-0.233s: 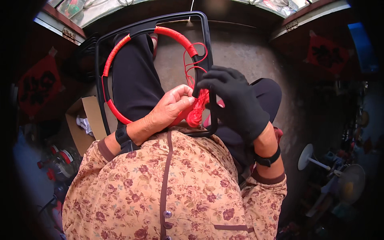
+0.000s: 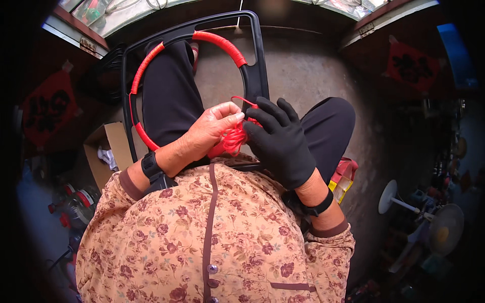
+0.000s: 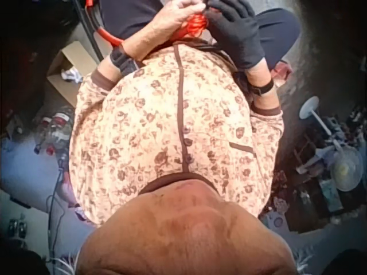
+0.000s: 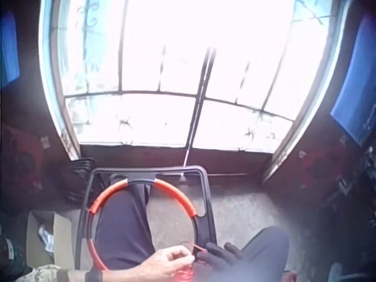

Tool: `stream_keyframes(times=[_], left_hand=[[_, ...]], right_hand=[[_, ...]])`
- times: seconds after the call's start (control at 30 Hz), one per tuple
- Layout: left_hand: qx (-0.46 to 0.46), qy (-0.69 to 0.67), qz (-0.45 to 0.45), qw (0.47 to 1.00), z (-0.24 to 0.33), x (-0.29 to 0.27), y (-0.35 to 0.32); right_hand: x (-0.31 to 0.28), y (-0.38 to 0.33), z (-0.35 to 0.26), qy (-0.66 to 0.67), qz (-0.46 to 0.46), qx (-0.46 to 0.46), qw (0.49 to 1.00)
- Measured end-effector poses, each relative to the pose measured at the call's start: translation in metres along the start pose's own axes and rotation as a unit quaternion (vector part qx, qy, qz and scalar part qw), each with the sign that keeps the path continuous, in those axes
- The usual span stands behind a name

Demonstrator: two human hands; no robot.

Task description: Wrapping a red cord or string around a black circular frame component as part of furniture or decorative item assembly.

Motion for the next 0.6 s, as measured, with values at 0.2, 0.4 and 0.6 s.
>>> stream_keyframes(times=[0.2, 0.4, 0.6], left_hand=[[-0.069, 0.010, 0.026, 0.997, -0.004, -0.002, -0.006], [-0.066, -0.034, 0.018, 0.997, -0.011, -0.004, -0.004], [-0.027, -0.107, 0.019, 0.994, -0.006, 0.001, 0.000]], right_hand=[[0.001, -0.056, 0.025, 0.787, 0.217, 0.156, 0.556], [-0.002, -0.110, 0.076, 0.834, 0.340, 0.073, 0.429], [0.007, -0.128, 0.058, 0.806, 0.389, 0.068, 0.441]])
Point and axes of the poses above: each hand's wrist, its own y-axis towards the middle knuckle, its own x-axis out of the palm, z = x × y, the point moved 5 cm from there along y, towards the middle knuckle, and after that the axes turned 13 degrees about -z, right-handed, at the moved point
